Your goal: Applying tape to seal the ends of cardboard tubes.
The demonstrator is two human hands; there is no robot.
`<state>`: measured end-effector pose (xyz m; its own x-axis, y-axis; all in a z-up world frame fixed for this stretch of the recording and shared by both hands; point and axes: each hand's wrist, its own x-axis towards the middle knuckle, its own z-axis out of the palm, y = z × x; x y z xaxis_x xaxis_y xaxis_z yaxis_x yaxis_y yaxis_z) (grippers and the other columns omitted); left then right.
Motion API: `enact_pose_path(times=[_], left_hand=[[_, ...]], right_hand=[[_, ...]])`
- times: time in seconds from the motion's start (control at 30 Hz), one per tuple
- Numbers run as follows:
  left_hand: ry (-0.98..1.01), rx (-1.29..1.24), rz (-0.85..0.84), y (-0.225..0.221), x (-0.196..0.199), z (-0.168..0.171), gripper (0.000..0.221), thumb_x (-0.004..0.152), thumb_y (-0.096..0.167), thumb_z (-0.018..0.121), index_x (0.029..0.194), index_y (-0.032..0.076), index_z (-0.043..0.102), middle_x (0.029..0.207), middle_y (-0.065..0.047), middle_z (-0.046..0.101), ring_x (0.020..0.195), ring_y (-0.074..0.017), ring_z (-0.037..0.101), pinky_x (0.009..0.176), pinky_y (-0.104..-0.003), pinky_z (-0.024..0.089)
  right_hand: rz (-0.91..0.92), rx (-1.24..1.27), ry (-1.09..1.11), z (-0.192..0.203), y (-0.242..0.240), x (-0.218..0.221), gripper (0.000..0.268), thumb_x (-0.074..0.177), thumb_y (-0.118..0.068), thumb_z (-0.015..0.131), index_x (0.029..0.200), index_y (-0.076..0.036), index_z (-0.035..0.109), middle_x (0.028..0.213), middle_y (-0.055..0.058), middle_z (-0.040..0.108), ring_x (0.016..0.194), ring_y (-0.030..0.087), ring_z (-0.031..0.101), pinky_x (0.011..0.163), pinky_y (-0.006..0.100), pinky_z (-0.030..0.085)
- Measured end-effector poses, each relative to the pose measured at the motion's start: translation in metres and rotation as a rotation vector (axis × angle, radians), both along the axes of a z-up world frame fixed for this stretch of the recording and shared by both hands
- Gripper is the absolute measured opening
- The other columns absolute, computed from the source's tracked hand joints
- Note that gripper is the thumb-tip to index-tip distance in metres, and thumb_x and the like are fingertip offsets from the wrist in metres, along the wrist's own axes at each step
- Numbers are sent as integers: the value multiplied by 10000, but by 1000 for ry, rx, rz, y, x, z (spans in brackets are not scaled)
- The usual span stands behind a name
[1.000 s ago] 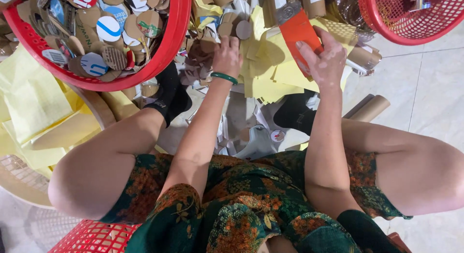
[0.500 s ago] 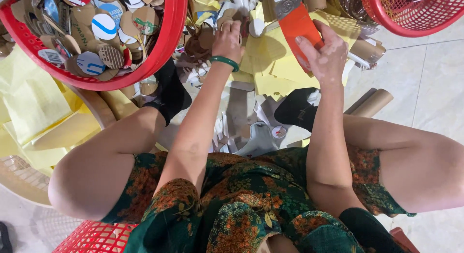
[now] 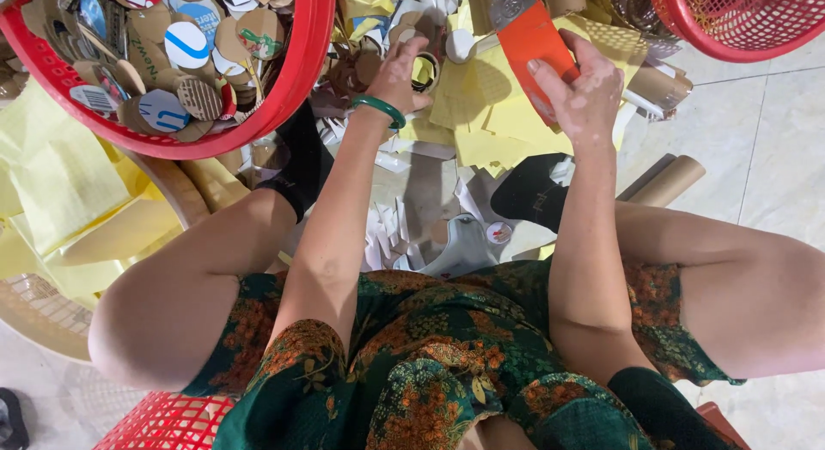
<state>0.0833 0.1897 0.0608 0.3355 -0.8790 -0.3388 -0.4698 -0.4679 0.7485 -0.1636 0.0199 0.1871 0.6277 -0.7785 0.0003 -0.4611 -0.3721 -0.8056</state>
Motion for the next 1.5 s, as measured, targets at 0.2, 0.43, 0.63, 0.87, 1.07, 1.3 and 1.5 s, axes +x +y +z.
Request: enact_pose_path(times=[0.2, 0.43, 0.63, 0.87, 1.07, 1.3, 1.5], left_hand=[[22, 162, -35, 6, 10, 30, 1173, 595, 155, 1003, 1518, 165, 279, 1551, -204, 370, 1437, -405, 342, 1130, -417, 282], [-191, 167, 230, 53, 35, -115, 572, 829, 35, 822, 1354, 136, 619, 1522, -144, 515, 1417, -335, 503, 1198, -398, 441], [-426, 177, 215, 49, 9, -146, 565, 806, -62, 665, 1347, 88, 600, 1553, -153, 426, 1353, -436, 434, 1139, -441, 412], [-589, 111, 284, 53, 3, -180, 514, 824, -30, 665, 1326, 68, 617, 1468, -163, 441, 1296, -443, 457, 1084, -473, 427], [-522, 293, 283, 55, -6, -151, 291, 932, 96, 663, 1218, 49, 637, 1377, -191, 483, 1320, -419, 472, 1105, -453, 469], [-699, 297, 187, 79, -21, -176, 325, 826, 124, 742, 1139, 85, 665, 1365, -150, 506, 1292, -401, 475, 963, -473, 519], [-592, 276, 284, 83, -35, -116, 733, 668, 211, 823, 1332, 36, 566, 1296, -215, 503, 1215, -425, 481, 962, -487, 500]], right_hand=[[-7, -14, 38, 2, -1, 1, 499, 933, -289, 825, 1294, 31, 699, 1008, 167, 786, 825, 223, 759, 763, 322, 580], [7, -26, 44, -6, 1, 2, 507, 953, -303, 836, 1305, 34, 699, 1039, 162, 790, 862, 214, 763, 803, 317, 582], [0, 24, 78, -8, 1, 3, 526, 924, -304, 837, 1307, 28, 693, 1040, 160, 786, 860, 210, 759, 792, 310, 580], [-33, 94, 96, -6, 1, 7, 513, 927, -274, 830, 1320, 21, 686, 1048, 153, 787, 881, 190, 756, 809, 306, 585], [-28, 128, 33, 0, 6, 5, 513, 933, -258, 824, 1327, 34, 673, 1084, 147, 785, 925, 179, 760, 836, 300, 590], [-29, 84, 9, 16, 11, -3, 461, 948, -232, 811, 1307, 32, 693, 1069, 140, 791, 909, 166, 765, 819, 289, 590], [-29, 72, -35, 17, 12, -11, 432, 950, -216, 808, 1290, 29, 705, 1058, 135, 790, 920, 165, 759, 829, 291, 584]])
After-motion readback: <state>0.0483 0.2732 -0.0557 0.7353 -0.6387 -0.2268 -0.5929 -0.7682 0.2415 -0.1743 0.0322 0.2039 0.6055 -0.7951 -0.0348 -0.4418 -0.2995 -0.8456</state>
